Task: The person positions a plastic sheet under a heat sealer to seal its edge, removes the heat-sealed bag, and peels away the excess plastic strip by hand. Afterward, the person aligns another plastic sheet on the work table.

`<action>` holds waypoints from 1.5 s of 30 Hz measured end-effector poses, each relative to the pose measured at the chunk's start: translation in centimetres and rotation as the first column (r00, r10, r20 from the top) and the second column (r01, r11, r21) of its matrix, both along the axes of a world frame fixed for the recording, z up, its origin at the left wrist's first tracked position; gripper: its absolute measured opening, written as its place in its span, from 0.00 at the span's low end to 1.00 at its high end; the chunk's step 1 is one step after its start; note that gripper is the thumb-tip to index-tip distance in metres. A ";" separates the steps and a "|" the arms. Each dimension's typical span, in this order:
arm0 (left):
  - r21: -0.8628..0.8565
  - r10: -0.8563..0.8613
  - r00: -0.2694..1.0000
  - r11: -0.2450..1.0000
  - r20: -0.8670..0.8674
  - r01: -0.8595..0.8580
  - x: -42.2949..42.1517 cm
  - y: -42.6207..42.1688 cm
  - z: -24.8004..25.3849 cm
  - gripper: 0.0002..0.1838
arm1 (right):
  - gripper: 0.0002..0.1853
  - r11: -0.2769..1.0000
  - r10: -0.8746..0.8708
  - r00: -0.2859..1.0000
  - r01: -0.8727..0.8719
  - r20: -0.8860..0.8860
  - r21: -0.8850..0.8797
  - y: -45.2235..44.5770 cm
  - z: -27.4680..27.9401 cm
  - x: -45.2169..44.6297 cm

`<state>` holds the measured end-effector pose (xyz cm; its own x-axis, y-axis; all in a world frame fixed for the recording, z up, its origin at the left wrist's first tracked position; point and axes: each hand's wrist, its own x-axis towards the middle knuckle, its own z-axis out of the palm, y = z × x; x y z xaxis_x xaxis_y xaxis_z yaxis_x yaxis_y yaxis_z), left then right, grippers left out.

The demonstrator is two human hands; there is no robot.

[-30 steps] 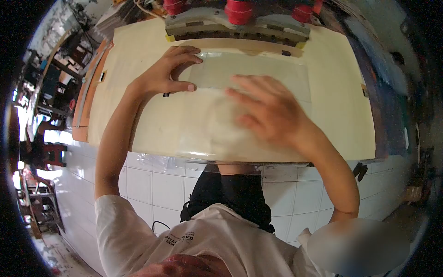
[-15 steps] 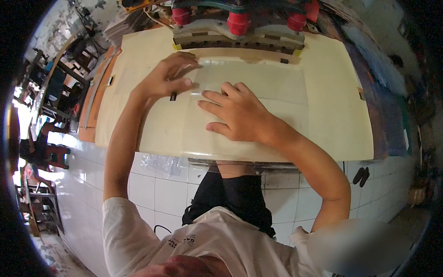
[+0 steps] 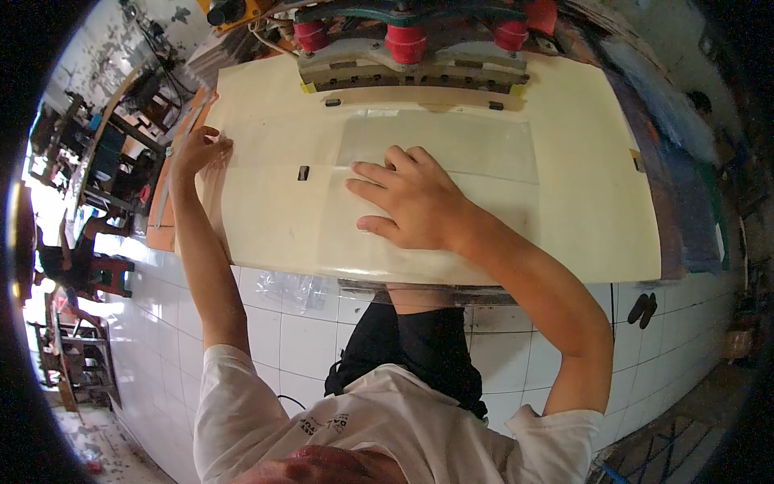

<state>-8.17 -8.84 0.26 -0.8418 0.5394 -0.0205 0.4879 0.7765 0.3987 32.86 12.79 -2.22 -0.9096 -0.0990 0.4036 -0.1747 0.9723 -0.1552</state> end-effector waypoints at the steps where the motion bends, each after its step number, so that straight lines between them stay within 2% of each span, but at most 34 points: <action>1: -0.035 0.026 1.000 0.999 0.016 -0.025 0.5 0.3 0.3 0.36 | 0.28 1.000 0.001 1.000 -0.001 0.001 -0.001 0.0 0.0 0.0; 5: -0.056 0.058 0.996 0.997 -0.061 -0.062 0.5 0.3 -0.3 0.38 | 0.28 1.000 -0.011 1.000 0.011 -0.008 0.006 -0.1 0.0 0.0; 7: 0.053 -0.010 0.992 0.998 -0.128 0.017 0.2 0.1 -0.6 0.36 | 0.28 1.000 -0.014 1.000 0.014 -0.007 0.011 -0.1 0.1 0.0; 8: 0.053 -0.009 0.992 0.998 -0.126 0.016 -0.1 0.0 -0.5 0.36 | 0.28 1.000 -0.013 1.000 0.013 -0.007 0.004 -0.1 0.2 0.0; 10: 0.097 0.021 0.995 0.995 0.099 -0.030 1.5 0.4 1.5 0.25 | 0.28 1.000 -0.012 1.000 0.012 -0.008 -0.001 -0.1 0.1 0.0; 11: 0.099 0.018 0.995 0.995 0.099 -0.028 1.4 0.3 1.6 0.25 | 0.28 1.000 -0.008 1.000 0.008 -0.017 -0.011 -0.1 -0.1 0.0; 13: 0.499 -0.251 0.913 0.865 0.322 0.062 2.2 0.2 2.4 0.16 | 0.28 1.000 -0.011 1.000 0.011 -0.028 -0.018 0.1 -0.2 0.0; 14: 0.585 -0.339 0.885 0.805 0.319 0.097 2.8 0.3 2.4 0.12 | 0.28 1.000 -0.007 0.999 0.006 -0.035 -0.023 0.1 -0.3 0.0; 15: 0.585 -0.343 0.884 0.805 0.319 0.102 3.5 0.5 2.7 0.12 | 0.28 1.000 -0.003 0.999 0.002 -0.043 -0.029 0.0 -0.4 0.0; 17: 0.772 -0.634 0.695 0.610 0.340 0.179 4.7 0.7 3.2 0.12 | 0.28 0.999 -0.003 0.999 0.002 -0.037 -0.040 0.1 -0.3 0.0; 18: 0.772 -0.634 0.695 0.610 0.339 0.180 5.5 1.0 3.4 0.12 | 0.28 0.999 0.001 1.000 -0.003 -0.031 -0.049 0.2 -0.2 0.0; 20: 0.787 -0.789 0.523 0.531 0.323 0.315 7.4 2.2 3.6 0.11 | 0.28 0.998 -0.002 1.000 0.000 -0.025 -0.069 0.3 0.0 -0.1; 22: 0.761 -0.829 0.438 0.522 0.347 0.384 10.2 3.9 3.8 0.11 | 0.28 0.996 -0.005 1.000 0.003 -0.021 -0.088 0.5 0.1 -0.2; 23: 0.739 -0.845 0.406 0.514 0.348 0.435 11.6 4.8 3.9 0.10 | 0.27 0.987 -0.016 1.000 0.012 -0.025 -0.157 0.6 -0.1 -0.3; 25: 0.733 -0.845 0.412 0.513 0.340 0.447 14.9 6.6 3.0 0.09 | 0.27 0.974 -0.027 0.999 0.020 -0.026 -0.227 0.8 0.0 -0.4; 27: 0.686 -0.817 0.498 0.541 0.291 0.486 18.6 7.8 2.2 0.08 | 0.25 0.891 -0.088 0.992 0.117 0.086 -0.440 0.9 0.3 -0.5; 28: 0.576 -0.801 0.581 0.545 0.145 0.609 20.3 8.2 1.9 0.06 | 0.25 0.892 -0.081 0.993 0.112 0.089 -0.437 1.4 0.2 -0.7; 30: 0.436 -0.753 0.654 0.613 0.073 0.658 23.7 8.8 2.5 0.10 | 0.31 0.865 0.008 0.970 0.115 0.244 -0.488 2.8 0.0 -1.2; 31: 0.363 -0.726 0.688 0.643 0.008 0.674 24.8 8.8 2.4 0.13 | 0.31 0.867 0.013 0.969 0.112 0.247 -0.486 2.8 -0.1 -1.2; 33: 0.420 -0.730 0.683 0.615 -0.017 0.667 25.6 8.6 2.0 0.15 | 0.36 0.800 0.013 0.985 0.094 0.173 -0.593 2.8 -0.4 -1.2; 35: 0.470 -0.738 0.674 0.581 -0.040 0.664 26.2 8.3 1.8 0.18 | 0.35 0.801 -0.005 0.983 0.115 0.185 -0.587 3.4 -1.7 -1.7; 37: 0.562 -0.783 0.603 0.435 -0.149 0.704 26.8 7.6 1.7 0.20 | 0.34 0.800 -0.023 0.981 0.135 0.195 -0.585 3.2 -1.3 -2.0; 40: 0.564 -0.757 0.638 0.468 -0.142 0.680 27.8 5.8 1.3 0.26 | 0.30 0.780 -0.032 0.974 0.166 0.226 -0.603 3.2 -0.9 -1.9; 41: 0.564 -0.757 0.637 0.468 -0.142 0.681 28.2 5.3 0.7 0.26 | 0.28 0.688 0.021 0.975 0.147 0.222 -0.710 3.4 -1.1 -2.0; 42: 0.586 -0.689 0.687 0.466 -0.230 0.663 28.5 4.9 -0.1 0.26 | 0.27 0.583 0.071 0.975 0.130 0.209 -0.802 3.5 -1.1 -2.0; 43: 0.609 -0.610 0.728 0.460 -0.312 0.646 28.9 4.4 -1.0 0.27 | 0.27 0.581 0.069 0.976 0.130 0.208 -0.803 3.5 -1.1 -2.0; 45: 0.615 -0.564 0.754 0.475 -0.337 0.630 29.1 3.7 -2.2 0.23 | 0.27 0.319 0.126 0.982 0.094 0.140 -0.943 3.4 -1.1 -2.0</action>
<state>20.98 -5.15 -1.93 -0.2910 0.7447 0.6006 0.7823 -0.1762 0.5974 30.88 16.19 -3.32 -0.9686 0.2327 0.0874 -0.0551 0.1420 -0.9883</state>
